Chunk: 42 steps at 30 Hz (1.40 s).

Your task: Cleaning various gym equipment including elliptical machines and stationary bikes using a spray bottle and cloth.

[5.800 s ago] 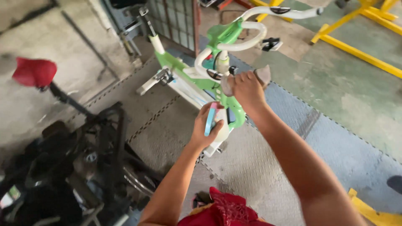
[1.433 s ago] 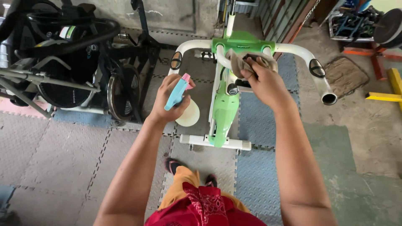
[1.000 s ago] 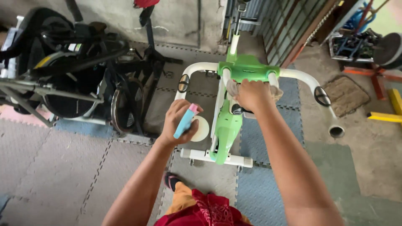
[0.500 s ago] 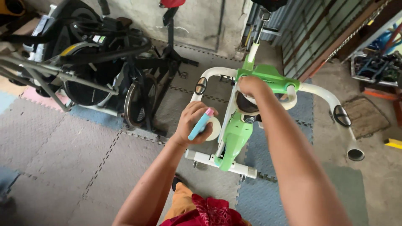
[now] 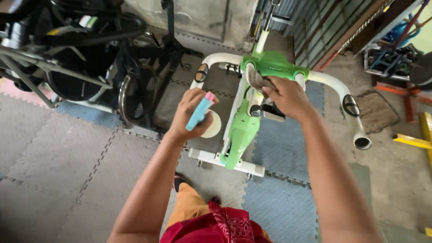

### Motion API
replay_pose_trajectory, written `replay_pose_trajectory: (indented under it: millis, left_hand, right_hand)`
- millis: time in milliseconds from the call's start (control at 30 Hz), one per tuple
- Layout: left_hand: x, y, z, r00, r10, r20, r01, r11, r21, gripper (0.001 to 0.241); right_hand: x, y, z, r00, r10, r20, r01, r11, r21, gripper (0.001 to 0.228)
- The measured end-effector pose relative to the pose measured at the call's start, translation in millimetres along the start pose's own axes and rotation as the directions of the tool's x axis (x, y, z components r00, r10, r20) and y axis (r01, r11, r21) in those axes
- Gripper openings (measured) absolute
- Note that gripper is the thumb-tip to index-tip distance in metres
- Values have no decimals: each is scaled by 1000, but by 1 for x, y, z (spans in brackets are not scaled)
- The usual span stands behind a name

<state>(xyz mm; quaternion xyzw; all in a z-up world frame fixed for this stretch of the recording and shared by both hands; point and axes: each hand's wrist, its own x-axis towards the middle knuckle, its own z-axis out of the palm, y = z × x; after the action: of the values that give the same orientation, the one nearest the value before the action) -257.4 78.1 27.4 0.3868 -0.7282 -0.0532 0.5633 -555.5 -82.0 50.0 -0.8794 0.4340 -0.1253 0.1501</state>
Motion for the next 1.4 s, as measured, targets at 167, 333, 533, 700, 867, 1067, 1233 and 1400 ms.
replay_pose_trajectory:
  millis: [167, 333, 533, 700, 867, 1067, 1233, 1400]
  left_hand:
    - [3, 8, 0, 998, -64, 0, 64, 998, 16, 33]
    - [4, 10, 3, 994, -109, -32, 110, 994, 20, 31]
    - [5, 2, 6, 999, -30, -28, 31, 998, 53, 29]
    - [6, 10, 4, 998, -47, -53, 50, 997, 61, 32]
    - [11, 26, -8, 985, -153, 77, 146, 985, 98, 34]
    - [18, 68, 12, 992, 58, 112, -105, 876, 471, 36]
    - [23, 65, 43, 976, 73, 206, -138, 935, 326, 45]
    - [11, 6, 103, 962, -272, 29, 274, 959, -69, 34]
  right_hand:
    - [-38, 35, 9, 962, -102, -253, 120, 991, 58, 46]
    - [-22, 96, 29, 936, 29, -351, 42, 981, 191, 51]
    - [7, 139, 37, 902, 397, -167, -166, 677, 717, 71]
    - [7, 140, 35, 922, 302, -244, -75, 754, 653, 64]
    - [-15, 107, 24, 933, 188, -306, -42, 903, 427, 53]
    - [-19, 93, 31, 921, 194, -338, -22, 892, 451, 48]
    - [-15, 89, 28, 909, 225, -349, -41, 885, 464, 47]
    - [-13, 77, 22, 891, 401, -214, -193, 761, 619, 50]
